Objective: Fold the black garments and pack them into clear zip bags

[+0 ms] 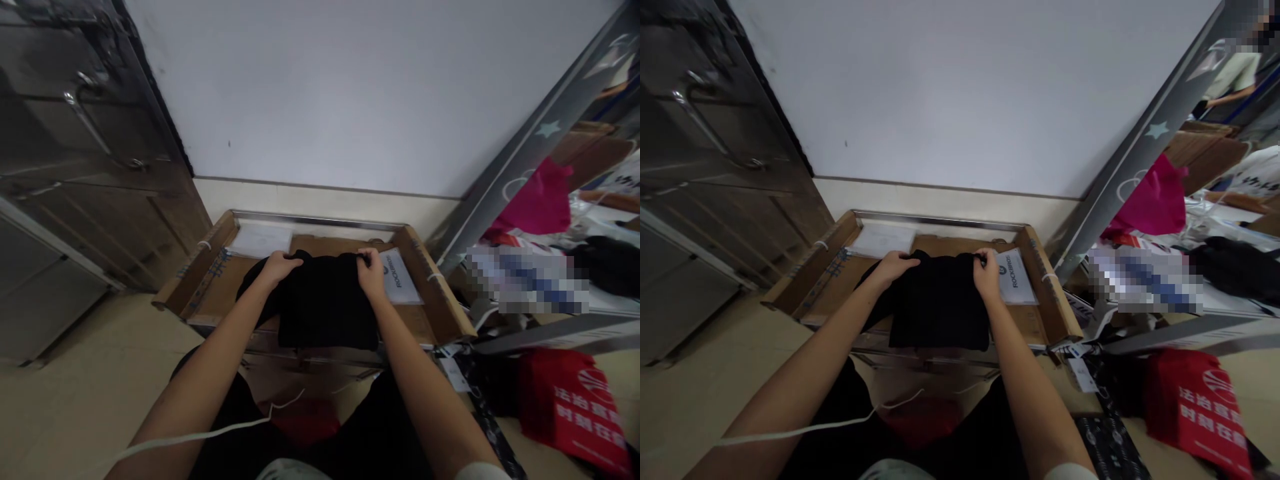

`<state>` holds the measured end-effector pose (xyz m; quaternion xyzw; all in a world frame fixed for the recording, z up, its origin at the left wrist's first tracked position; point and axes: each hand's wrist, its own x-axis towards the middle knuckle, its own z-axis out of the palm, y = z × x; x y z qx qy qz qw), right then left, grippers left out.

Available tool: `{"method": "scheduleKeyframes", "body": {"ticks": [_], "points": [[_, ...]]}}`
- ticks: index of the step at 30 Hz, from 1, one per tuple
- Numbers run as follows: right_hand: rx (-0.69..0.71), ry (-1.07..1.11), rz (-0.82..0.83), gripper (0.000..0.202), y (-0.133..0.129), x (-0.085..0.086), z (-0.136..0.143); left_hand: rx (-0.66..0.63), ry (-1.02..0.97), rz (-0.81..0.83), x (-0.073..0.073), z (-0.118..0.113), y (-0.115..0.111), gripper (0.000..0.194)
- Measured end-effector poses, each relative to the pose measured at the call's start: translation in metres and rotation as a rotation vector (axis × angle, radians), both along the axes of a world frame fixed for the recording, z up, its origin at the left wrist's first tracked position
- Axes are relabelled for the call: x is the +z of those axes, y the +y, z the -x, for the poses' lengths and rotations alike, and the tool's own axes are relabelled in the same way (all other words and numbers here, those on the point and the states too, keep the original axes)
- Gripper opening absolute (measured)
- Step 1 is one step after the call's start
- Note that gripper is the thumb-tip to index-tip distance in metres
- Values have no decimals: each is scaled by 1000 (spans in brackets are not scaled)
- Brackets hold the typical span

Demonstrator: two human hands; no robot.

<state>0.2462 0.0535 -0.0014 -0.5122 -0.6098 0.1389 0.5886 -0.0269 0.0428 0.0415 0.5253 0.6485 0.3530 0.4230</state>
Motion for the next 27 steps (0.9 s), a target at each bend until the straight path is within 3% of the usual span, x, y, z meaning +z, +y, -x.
{"method": "scheduleKeyframes", "body": {"ticks": [3, 7, 14, 18, 22, 27], "points": [[46, 55, 9, 10, 0, 10, -1, -76, -138, 52, 11, 2, 4, 21], [79, 127, 64, 16, 8, 30, -5, -26, -256, -44, 30, 9, 8, 21], [199, 251, 171, 24, 30, 65, -10, 34, -261, -277, 52, 18, 29, 14], [232, 330, 112, 23, 18, 80, -8, 46, -203, -430, 58, 24, 27, 17], [352, 278, 112, 18, -16, 78, -6, -37, -116, -511, 46, 34, 5, 17], [450, 89, 164, 9, -55, 44, -16, -115, -60, -488, 4, 48, -25, 14]]}}
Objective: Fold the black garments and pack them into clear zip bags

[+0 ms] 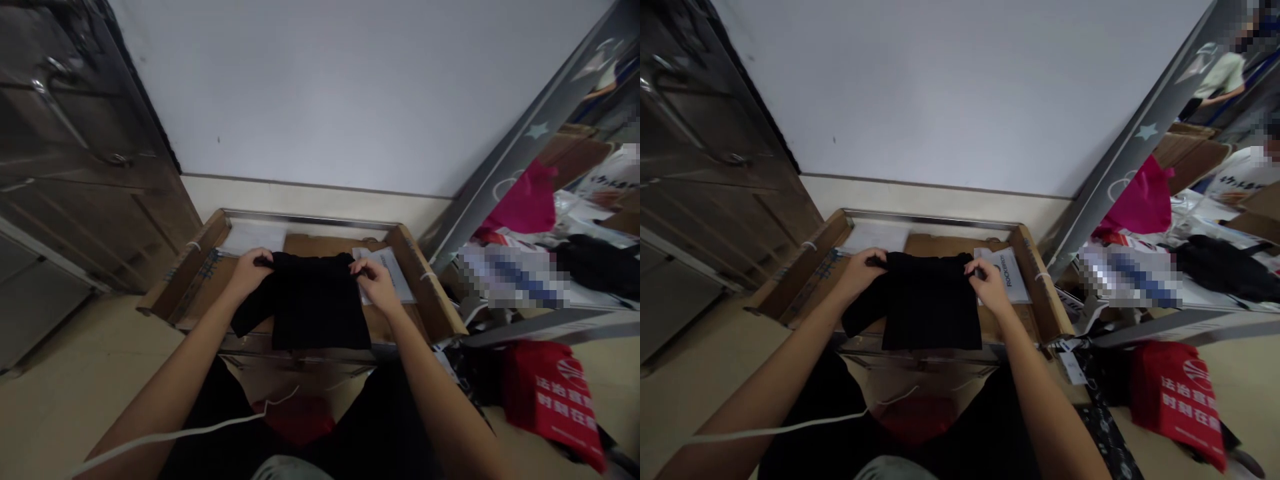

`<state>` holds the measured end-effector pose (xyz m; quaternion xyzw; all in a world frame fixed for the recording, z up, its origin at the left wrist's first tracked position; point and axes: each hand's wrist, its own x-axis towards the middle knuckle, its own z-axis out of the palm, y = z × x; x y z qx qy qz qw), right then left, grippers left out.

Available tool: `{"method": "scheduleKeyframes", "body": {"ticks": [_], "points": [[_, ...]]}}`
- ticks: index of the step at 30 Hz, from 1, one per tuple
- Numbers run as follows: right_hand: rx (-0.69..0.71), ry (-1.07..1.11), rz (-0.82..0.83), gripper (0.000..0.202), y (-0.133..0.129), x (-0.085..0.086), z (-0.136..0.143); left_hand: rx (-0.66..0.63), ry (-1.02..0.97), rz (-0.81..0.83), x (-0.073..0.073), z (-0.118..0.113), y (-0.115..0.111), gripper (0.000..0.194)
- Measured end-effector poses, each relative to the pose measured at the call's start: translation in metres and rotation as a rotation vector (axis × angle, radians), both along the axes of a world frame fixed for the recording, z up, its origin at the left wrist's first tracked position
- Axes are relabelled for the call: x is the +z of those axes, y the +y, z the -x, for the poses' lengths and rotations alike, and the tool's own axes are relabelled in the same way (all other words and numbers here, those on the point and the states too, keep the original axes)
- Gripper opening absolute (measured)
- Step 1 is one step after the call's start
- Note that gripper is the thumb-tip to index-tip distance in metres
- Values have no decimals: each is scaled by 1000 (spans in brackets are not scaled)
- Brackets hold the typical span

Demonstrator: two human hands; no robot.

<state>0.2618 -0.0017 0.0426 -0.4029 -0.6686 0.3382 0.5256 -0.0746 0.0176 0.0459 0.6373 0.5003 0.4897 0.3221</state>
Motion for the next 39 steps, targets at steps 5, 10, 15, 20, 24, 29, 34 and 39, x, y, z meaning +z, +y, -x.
{"method": "scheduleKeyframes", "body": {"ticks": [5, 10, 15, 20, 24, 29, 34, 39], "points": [[8, -213, -14, 20, -27, -23, -9, 0, 159, -6, -20, 9, -22, 14], [37, -392, -62, 26, -42, -22, -6, -94, 318, 42, -20, 10, -37, 21], [45, -665, -108, 40, -47, -8, 0, -128, 459, 138, -18, 9, -39, 26], [-74, -696, -204, 47, -57, 19, 34, -114, 349, 217, -7, 0, -35, 29], [5, -713, -232, 42, -54, 18, 75, -19, 314, 170, -2, -11, -30, 24], [11, -749, -162, 46, -34, -10, 101, 42, 188, 95, -6, -19, -20, 28], [-26, -742, -90, 55, -25, -27, 105, 2, 103, 78, -7, -25, -21, 40], [-41, -787, -83, 31, -24, -24, 102, 15, 66, 55, -5, -40, -22, 55]]}}
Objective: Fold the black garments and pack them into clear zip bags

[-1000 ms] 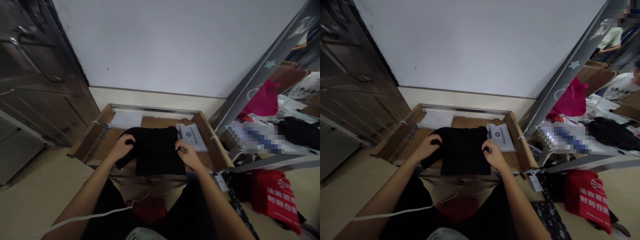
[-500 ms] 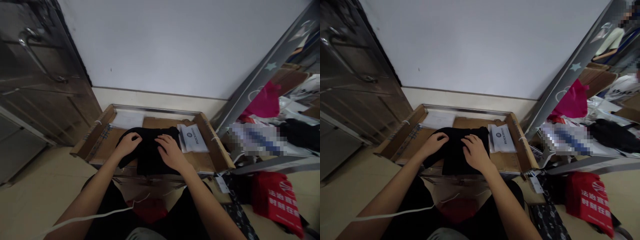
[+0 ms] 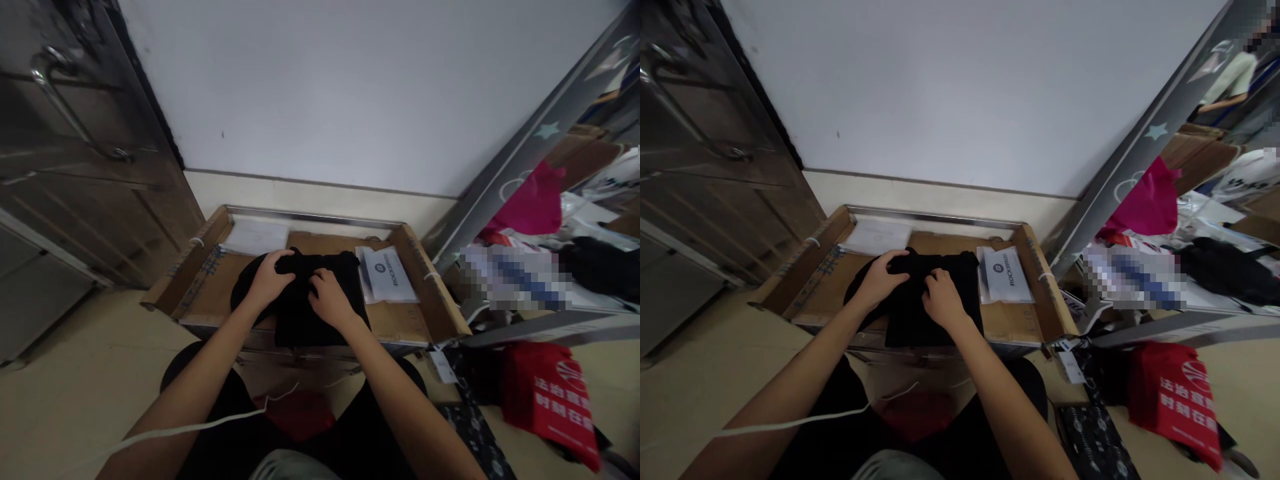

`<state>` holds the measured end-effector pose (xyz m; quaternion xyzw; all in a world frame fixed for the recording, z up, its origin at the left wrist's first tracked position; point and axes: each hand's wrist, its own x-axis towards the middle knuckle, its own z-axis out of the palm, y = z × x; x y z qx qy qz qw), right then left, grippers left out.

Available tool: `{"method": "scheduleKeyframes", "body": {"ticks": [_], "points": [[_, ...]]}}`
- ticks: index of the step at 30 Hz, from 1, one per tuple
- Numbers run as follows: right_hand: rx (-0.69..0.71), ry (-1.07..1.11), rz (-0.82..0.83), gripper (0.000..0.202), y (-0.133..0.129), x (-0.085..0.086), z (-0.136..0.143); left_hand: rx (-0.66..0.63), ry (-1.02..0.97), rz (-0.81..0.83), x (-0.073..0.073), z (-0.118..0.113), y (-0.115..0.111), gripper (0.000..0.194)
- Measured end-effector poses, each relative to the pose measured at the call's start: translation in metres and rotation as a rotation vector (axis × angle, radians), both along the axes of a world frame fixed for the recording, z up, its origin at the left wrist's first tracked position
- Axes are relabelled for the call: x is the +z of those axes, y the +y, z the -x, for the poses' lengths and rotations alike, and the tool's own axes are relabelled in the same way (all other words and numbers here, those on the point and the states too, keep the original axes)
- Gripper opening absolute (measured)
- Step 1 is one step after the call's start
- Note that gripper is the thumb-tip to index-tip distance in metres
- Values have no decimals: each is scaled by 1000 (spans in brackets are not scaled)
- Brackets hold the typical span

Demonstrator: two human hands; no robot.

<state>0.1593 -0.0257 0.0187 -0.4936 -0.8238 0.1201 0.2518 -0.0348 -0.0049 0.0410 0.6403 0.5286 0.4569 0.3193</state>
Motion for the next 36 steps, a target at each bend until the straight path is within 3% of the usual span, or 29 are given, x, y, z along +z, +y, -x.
{"method": "scheduleKeyframes", "body": {"ticks": [4, 7, 9, 13, 15, 20, 24, 27, 29, 30, 33, 34, 36], "points": [[124, 19, 1, 49, 1, 3, -8, 56, 114, -90, 13, -7, 7, 55], [128, 196, 1, 51, 1, 6, -23, 95, 204, -149, 28, -2, 12, 52], [40, 407, -16, 45, 2, 7, -38, 119, 246, -174, 36, 2, 14, 53], [-283, 806, -14, 29, 5, 7, -72, 110, 354, -202, 45, -4, 12, 48], [-360, 955, 64, 20, 4, 5, -82, 71, 401, -203, 46, -16, 10, 43], [-374, 1249, 292, 10, -6, 4, -87, -45, 443, -212, 42, -62, 5, 34], [-369, 1332, 433, 12, -11, 9, -90, -115, 468, -130, 37, -94, 3, 30], [-357, 1316, 533, 12, -12, 11, -93, -321, 370, -8, 33, -102, 4, 27], [-345, 1308, 603, 12, -14, 11, -94, -372, 271, 31, 31, -97, 8, 24], [-341, 1309, 632, 13, -15, 10, -95, -321, 240, 16, 29, -90, 11, 22], [-343, 1319, 683, 14, -18, 9, -97, 16, 255, -17, 19, -63, 21, 17], [-345, 1325, 690, 14, -18, 9, -98, 99, 270, 39, 15, -53, 24, 18], [-349, 1333, 708, 16, -17, 8, -98, 142, 249, 231, 6, -38, 27, 24]]}}
